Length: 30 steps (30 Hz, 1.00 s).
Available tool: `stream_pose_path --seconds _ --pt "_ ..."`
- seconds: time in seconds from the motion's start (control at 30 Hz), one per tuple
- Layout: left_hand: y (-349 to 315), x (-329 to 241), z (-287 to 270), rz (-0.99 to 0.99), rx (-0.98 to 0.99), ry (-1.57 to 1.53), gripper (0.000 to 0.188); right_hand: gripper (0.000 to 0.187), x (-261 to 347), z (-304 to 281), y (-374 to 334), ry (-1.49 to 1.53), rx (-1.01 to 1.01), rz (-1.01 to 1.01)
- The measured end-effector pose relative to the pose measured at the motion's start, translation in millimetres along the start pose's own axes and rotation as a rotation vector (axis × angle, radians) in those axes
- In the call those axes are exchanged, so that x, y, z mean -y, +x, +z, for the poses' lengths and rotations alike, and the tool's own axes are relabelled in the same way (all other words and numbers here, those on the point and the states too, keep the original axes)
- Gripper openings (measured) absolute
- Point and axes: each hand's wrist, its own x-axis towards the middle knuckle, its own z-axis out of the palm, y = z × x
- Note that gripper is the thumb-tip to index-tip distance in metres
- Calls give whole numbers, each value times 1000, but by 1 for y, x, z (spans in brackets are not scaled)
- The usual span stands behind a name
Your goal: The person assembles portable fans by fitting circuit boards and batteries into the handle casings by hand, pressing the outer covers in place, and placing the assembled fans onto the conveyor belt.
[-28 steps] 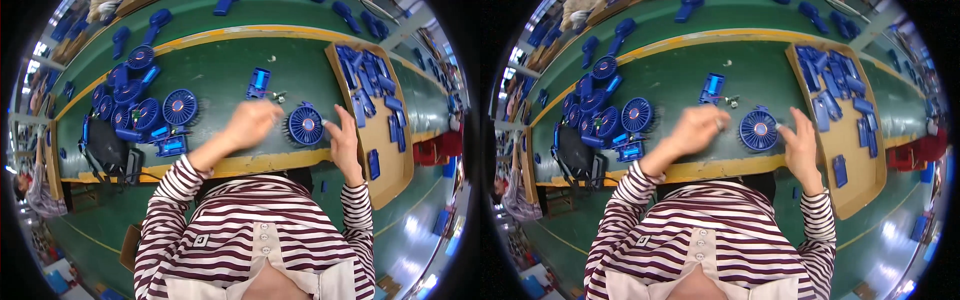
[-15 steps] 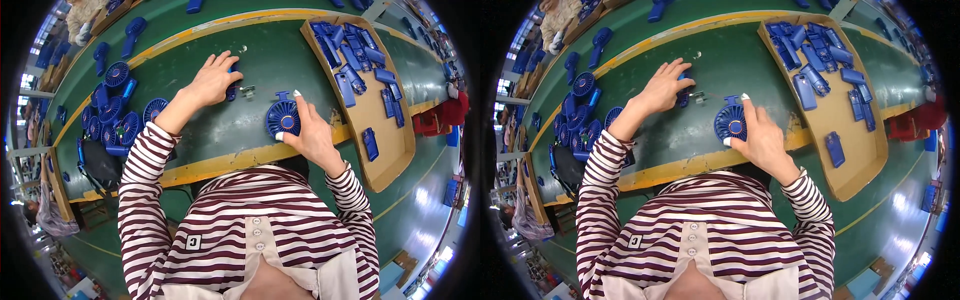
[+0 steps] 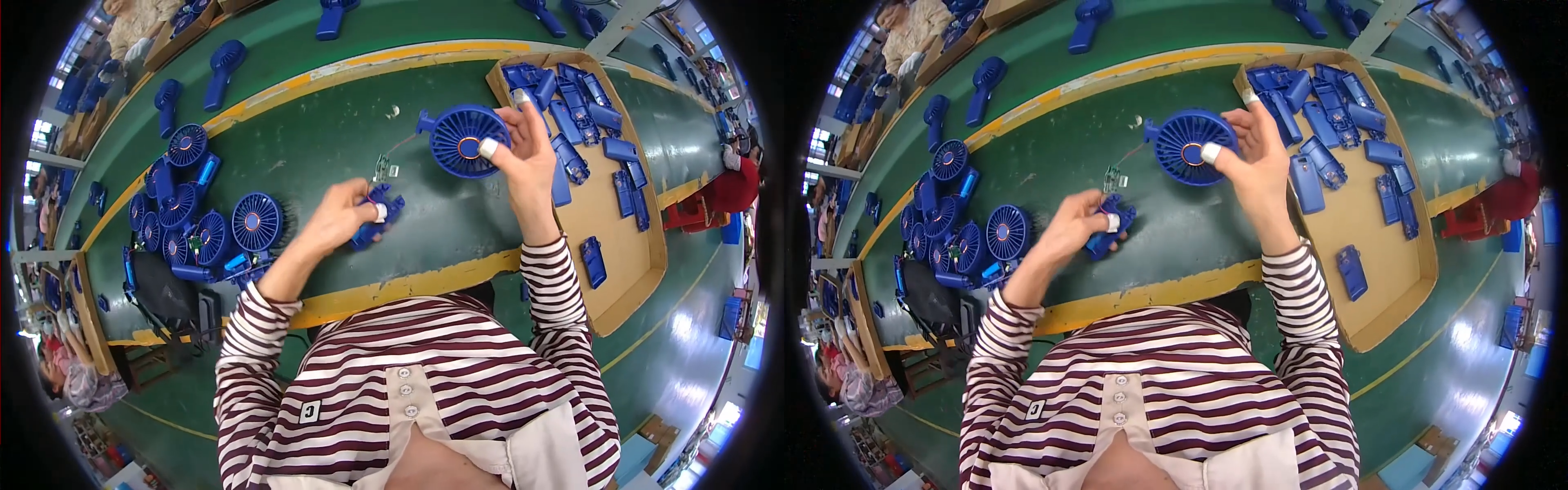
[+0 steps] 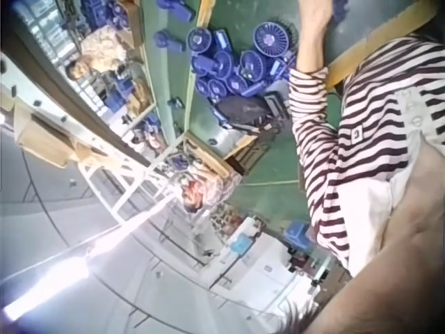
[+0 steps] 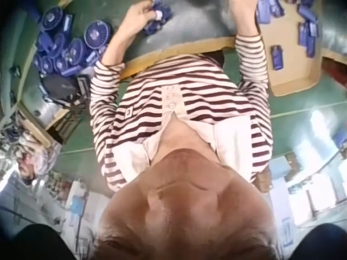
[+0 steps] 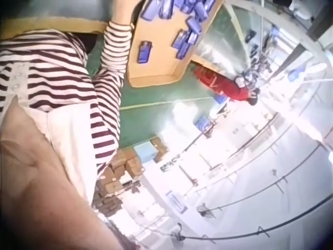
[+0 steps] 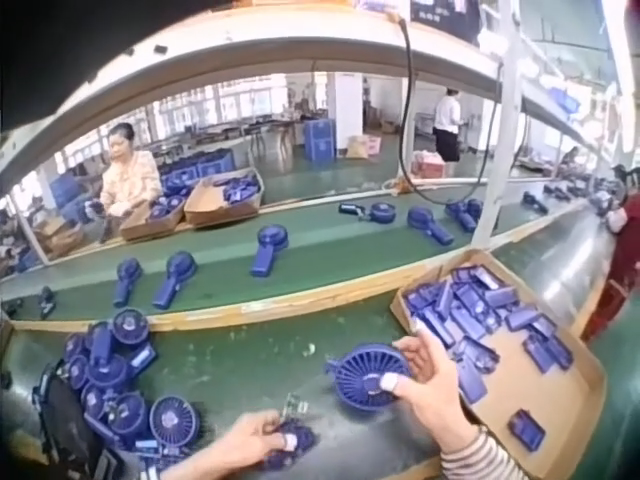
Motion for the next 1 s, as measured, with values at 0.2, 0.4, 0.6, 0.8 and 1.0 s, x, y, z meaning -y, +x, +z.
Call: stream_pose_path --seconds 0.2,0.4,0.6,0.8,1.0 --pt "-11 35 20 -7 345 -820 43 46 6 13 23 221 -70 117" --pt "-9 32 19 -72 243 -1017 51 31 22 32 24 212 218 279" --pt "-4 20 28 -79 -65 -727 19 24 9 47 38 -51 331 293" --pt "-11 6 31 -21 -33 -642 24 21 -19 70 50 -341 512 156" --pt "-12 5 29 -22 48 -549 24 20 -32 63 56 -318 624 122"
